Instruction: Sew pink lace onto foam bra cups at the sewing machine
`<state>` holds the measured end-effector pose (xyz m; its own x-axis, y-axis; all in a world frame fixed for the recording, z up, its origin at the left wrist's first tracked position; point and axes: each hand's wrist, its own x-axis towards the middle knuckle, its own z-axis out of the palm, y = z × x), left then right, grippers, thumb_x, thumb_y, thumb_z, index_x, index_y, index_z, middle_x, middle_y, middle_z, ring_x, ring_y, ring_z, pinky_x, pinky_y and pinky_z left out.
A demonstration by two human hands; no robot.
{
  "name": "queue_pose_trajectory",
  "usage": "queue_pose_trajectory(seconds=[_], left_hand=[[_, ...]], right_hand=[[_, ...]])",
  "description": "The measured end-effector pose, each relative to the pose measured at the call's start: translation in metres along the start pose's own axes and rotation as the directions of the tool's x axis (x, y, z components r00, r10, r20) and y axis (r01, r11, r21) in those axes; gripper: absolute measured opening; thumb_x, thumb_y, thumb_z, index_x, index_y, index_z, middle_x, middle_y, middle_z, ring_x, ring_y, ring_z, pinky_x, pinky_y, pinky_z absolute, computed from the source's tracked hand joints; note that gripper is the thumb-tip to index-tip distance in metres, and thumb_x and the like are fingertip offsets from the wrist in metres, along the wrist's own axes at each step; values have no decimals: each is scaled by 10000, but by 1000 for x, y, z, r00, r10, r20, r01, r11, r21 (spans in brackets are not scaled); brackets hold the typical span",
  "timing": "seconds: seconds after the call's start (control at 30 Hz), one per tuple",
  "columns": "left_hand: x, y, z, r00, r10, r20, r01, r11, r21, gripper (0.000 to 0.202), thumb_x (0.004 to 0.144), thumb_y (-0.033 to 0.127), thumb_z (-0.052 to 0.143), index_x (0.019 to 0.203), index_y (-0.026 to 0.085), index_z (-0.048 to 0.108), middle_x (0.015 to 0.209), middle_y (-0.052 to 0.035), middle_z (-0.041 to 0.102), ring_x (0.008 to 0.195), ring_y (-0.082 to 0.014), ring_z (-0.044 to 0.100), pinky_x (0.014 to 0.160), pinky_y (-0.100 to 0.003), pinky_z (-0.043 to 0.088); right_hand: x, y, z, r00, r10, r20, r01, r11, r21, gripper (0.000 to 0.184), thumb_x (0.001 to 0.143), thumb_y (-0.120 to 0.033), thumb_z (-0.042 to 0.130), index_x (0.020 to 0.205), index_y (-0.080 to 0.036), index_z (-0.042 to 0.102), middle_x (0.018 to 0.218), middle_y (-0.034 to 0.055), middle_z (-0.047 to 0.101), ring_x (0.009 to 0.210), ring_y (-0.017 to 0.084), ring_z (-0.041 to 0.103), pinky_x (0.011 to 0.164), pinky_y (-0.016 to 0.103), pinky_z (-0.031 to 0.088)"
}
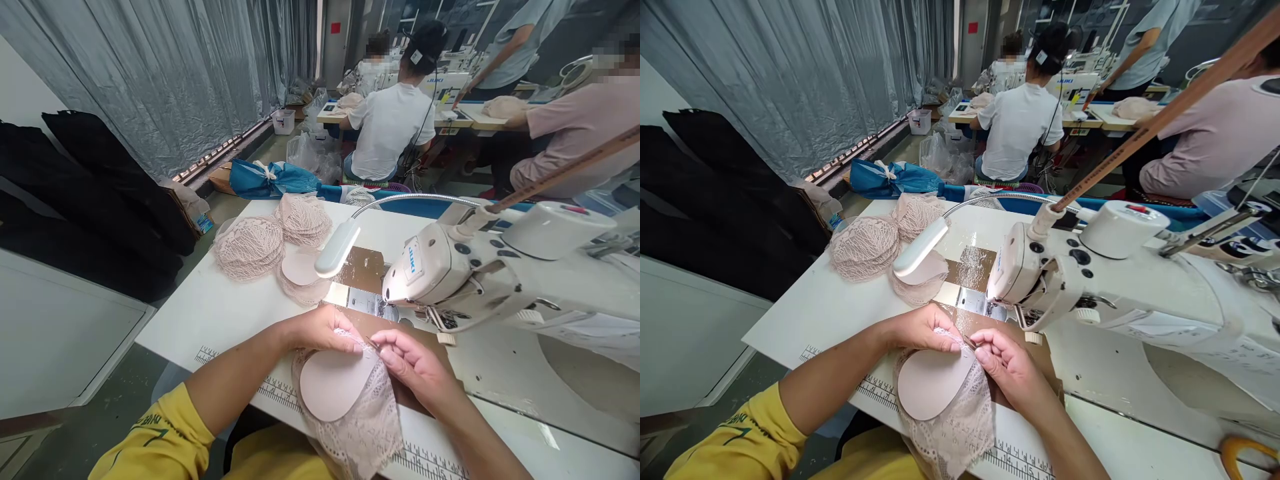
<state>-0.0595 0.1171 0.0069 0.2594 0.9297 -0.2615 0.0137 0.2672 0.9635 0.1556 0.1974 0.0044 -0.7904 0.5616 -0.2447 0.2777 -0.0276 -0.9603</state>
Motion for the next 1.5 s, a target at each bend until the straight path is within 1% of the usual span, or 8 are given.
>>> queue_pose_trajectory(seconds=[0.27, 0.47, 0.6, 0.77, 0.93, 1.33, 1.43, 1.5], left_hand=[[0, 0, 0, 1000, -16, -19, 16, 1000, -13, 277, 723, 370, 763, 854, 126, 757, 717, -11, 661, 674, -99, 538, 609, -193, 408], [-1, 2, 0, 999, -37, -18, 37, 998, -41, 301, 703, 386, 777, 862, 132, 757, 759, -27, 670, 701, -119, 551, 629, -214, 420], [-1, 2, 2, 999, -39, -31, 38, 998, -45, 335, 677, 404, 789, 856, 123, 758, 754, -32, 660, 710, -131, 543, 627, -223, 415], [-1, 5, 4, 1000, -26, 1, 26, 999, -25, 346, 689, 438, 766, 718, 96, 723, 595, 21, 517, 610, -94, 441, 552, -209, 324], [-1, 5, 4, 999, 6, 42, -4, 999, -37, 335, 716, 404, 747, 639, 92, 654, 565, 48, 403, 573, -68, 339, 521, -204, 244], [1, 2, 5, 1000, -14, 6, 14, 999, 32, 415, 683, 457, 754, 556, 101, 585, 541, 57, 319, 551, -64, 275, 492, -218, 184], [2, -1, 6, 1000, -9, -8, 10, 999, 45, 375, 684, 455, 759, 633, 99, 652, 554, 46, 398, 567, -73, 341, 505, -208, 248], [3, -3, 7, 999, -28, -17, 29, 999, 46, 356, 678, 450, 766, 738, 104, 707, 610, 23, 507, 609, -93, 423, 552, -210, 330]], right_hand=[[4, -2, -3, 994, -63, 90, 82, 970, -227, 314, 886, -505, 512, 995, -233, 624, 863, 27, 628, 826, 192, 578, 734, 305, 455], [5, 4, -5, 991, -127, 30, 130, 969, -212, 291, 899, -480, 505, 938, -230, 648, 914, 35, 669, 857, 192, 612, 777, 304, 470], [6, 4, -6, 991, -120, 63, 131, 964, -231, 288, 889, -475, 526, 998, -232, 635, 939, 35, 673, 882, 197, 614, 774, 303, 471], [7, -10, 1, 981, -141, 133, 173, 947, -270, 244, 913, -437, 509, 1004, -252, 639, 951, 9, 676, 860, 173, 605, 760, 284, 455], [8, -15, 8, 982, -153, 107, 175, 954, -244, 226, 923, -413, 502, 945, -249, 657, 927, 0, 679, 869, 168, 613, 778, 279, 454], [10, -17, 6, 982, -144, 124, 174, 945, -276, 237, 919, -416, 492, 907, -243, 653, 894, 5, 672, 831, 169, 607, 753, 286, 452], [12, -13, 10, 988, -145, 52, 154, 954, -256, 245, 906, -431, 509, 842, -230, 634, 841, 10, 656, 811, 173, 602, 739, 288, 455], [14, -9, 12, 993, -113, -16, 108, 977, -183, 263, 889, -468, 518, 909, -224, 613, 854, 22, 648, 803, 181, 603, 717, 294, 470]])
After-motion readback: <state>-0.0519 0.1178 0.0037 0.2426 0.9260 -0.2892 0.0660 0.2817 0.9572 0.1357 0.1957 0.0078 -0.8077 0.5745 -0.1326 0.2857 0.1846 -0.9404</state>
